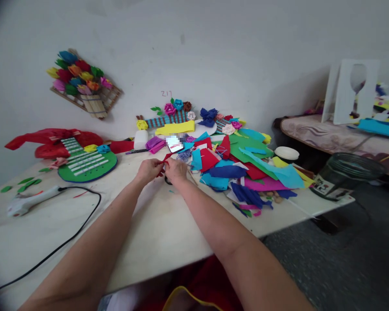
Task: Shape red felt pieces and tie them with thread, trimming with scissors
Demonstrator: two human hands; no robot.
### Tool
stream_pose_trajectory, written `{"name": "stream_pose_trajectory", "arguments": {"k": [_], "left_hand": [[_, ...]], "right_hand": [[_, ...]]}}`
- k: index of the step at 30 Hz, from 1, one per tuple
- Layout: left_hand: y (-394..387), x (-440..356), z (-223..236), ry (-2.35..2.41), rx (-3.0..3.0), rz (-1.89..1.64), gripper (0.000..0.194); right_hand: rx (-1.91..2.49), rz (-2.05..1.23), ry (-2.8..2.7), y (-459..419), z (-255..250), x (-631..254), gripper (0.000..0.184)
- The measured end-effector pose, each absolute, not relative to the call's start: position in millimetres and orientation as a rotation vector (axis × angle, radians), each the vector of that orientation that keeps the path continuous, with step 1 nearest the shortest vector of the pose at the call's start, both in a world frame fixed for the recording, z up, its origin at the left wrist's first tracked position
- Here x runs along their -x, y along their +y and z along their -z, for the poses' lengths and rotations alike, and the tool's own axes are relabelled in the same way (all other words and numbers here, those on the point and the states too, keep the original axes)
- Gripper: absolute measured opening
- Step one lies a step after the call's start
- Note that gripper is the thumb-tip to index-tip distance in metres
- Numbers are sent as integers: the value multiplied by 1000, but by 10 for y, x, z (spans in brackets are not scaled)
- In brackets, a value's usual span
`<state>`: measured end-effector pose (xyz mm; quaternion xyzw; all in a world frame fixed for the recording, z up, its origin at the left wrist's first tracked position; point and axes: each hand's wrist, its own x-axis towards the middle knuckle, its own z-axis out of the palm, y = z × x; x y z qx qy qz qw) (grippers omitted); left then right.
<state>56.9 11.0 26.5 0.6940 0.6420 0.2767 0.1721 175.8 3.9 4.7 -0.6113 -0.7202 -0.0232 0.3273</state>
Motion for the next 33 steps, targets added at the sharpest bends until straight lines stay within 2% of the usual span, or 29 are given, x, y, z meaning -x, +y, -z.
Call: {"name": "stream_pose_trajectory", "arguments": {"k": [20,27,30,33], "left_hand": [[180,-677,-83,1905,-1861,-992,24],[159,-571,-181,1431,-1475,-1100,14],[84,-485,-295,1272,-1348,-1085,21],[31,-421,-360,1245,-1373,-1056,43]], "right_hand": [[1526,140,-2009,29,-50,-1776,27],[1465,28,-1959,77,-103,-1836,26],[1352,-11,-2029,104,-105,-1868,25],[1277,-61,-2048,136,-86,-1904,23]]}}
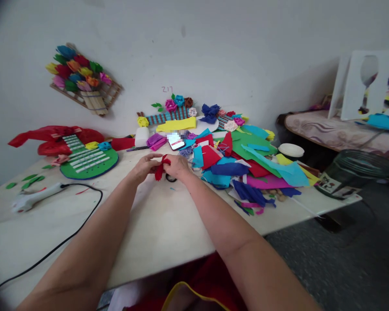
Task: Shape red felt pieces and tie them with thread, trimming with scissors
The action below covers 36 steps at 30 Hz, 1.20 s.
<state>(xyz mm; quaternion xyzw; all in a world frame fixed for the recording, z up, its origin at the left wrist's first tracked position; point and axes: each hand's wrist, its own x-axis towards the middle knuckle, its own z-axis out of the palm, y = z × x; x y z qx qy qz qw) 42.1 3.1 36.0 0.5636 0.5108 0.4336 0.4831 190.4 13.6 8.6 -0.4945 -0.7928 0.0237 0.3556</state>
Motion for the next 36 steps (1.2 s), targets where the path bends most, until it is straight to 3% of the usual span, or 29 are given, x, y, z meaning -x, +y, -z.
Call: {"name": "stream_pose_trajectory", "arguments": {"k": [3,16,27,36], "left_hand": [[18,-393,-359,1138,-1458,-980,52],[21,-398,-301,1095,-1360,-947,28],[130,-321,-203,1005,-1190,-1117,24],[146,-292,-210,1017,-1126,-1100,34]], "right_hand": [[1232,-139,-2020,151,-84,-1933,22],[1086,-320,-1817,216,-52,-1944,20],[1117,-135,-1950,146,-54,-1943,25],[1060,-4,-2103,130,-63,-1942,27]]}}
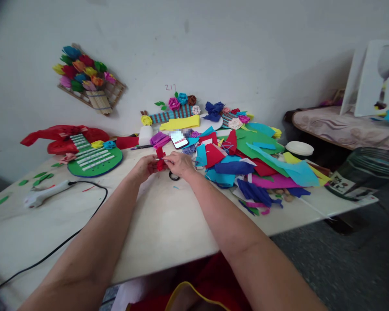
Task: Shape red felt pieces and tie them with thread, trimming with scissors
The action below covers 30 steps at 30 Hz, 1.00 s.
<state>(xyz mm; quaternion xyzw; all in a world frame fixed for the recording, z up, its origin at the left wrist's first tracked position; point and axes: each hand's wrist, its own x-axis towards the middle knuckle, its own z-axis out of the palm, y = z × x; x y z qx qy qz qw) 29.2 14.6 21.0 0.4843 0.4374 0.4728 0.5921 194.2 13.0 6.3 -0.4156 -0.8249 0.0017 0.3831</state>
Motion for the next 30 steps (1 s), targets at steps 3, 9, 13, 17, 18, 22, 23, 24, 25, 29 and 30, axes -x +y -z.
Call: {"name": "stream_pose_trajectory", "arguments": {"k": [3,9,13,17,18,22,23,24,25,29,30], "left_hand": [[136,-295,-222,1031,-1114,-1085,38],[118,-300,-233,1021,-1108,-1068,40],[108,-304,-240,1028,-1102,-1065,40],[126,-294,-226,1029,-1110,-1053,41],[135,-289,-218,1024,-1115,-1049,41],[158,-281,-199,1019,-1131,-1026,42],[157,-282,-201,1021,-1136,-1020,43],[153,-285,-206,1027,-1140,-1017,43],[147,-289,-213,1031,-1146,-1016,43],[127,-299,-231,1044,-1176,-1025,43],[127,-300,-230,1044,-1183,-1030,42]], "right_hand": [[1025,17,-2142,128,-57,-1937,26],[984,55,-2230,120,-85,-1943,26],[972,88,-2273,108,-107,-1948,26],[973,124,-2312,100,-123,-1947,26],[974,132,-2319,100,-125,-1947,26],[965,155,-2340,97,-128,-1944,26],[962,160,-2348,95,-128,-1943,27],[960,166,-2354,92,-129,-1942,27],[959,176,-2359,88,-130,-1941,27],[947,203,-2368,78,-133,-1935,28],[937,203,-2369,78,-133,-1933,28]]}}
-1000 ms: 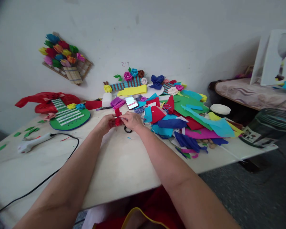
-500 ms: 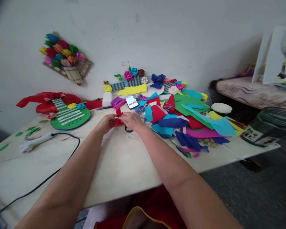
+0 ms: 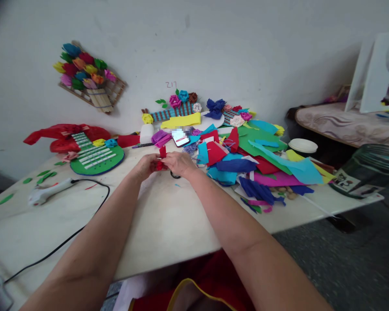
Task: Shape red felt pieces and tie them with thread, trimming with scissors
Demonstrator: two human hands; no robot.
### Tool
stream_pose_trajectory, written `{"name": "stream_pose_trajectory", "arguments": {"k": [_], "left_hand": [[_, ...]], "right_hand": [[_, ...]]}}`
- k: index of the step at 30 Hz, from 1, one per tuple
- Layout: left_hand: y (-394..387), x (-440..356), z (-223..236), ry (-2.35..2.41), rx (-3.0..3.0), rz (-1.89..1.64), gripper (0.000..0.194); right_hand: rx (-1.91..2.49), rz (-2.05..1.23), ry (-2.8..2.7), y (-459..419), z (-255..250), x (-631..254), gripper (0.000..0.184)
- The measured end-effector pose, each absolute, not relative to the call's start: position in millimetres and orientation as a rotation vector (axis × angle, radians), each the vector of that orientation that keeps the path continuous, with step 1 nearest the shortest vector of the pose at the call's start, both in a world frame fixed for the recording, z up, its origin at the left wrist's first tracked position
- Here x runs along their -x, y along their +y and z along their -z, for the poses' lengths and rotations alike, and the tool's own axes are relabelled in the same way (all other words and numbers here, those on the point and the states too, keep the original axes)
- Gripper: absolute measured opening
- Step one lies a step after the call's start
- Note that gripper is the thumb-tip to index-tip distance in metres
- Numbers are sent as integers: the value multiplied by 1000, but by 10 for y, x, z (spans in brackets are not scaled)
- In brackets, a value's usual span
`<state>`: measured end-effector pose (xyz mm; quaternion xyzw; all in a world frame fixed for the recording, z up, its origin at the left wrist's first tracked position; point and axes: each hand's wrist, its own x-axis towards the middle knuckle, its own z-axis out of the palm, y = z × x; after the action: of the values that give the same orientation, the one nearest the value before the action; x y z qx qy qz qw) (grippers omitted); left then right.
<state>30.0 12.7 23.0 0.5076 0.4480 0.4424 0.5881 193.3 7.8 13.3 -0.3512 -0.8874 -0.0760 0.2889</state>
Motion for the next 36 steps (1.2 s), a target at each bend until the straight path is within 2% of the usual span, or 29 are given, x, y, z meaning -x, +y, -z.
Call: {"name": "stream_pose_trajectory", "arguments": {"k": [8,16,25,36], "left_hand": [[141,-317,-233,1083,-1151,-1029,36],[105,-367,-269,1058,-1130,-1014,23],[60,-329,-256,923,-1269,-910,22],[125,-332,-179,888,-1239,-967,20]], "right_hand": [[886,215,-2373,98,-115,-1924,27],[1060,177,-2310,121,-81,-1930,26],[1177,31,-2156,146,-46,-1915,26],[1143,-99,-2066,130,-66,-1895,22]]}}
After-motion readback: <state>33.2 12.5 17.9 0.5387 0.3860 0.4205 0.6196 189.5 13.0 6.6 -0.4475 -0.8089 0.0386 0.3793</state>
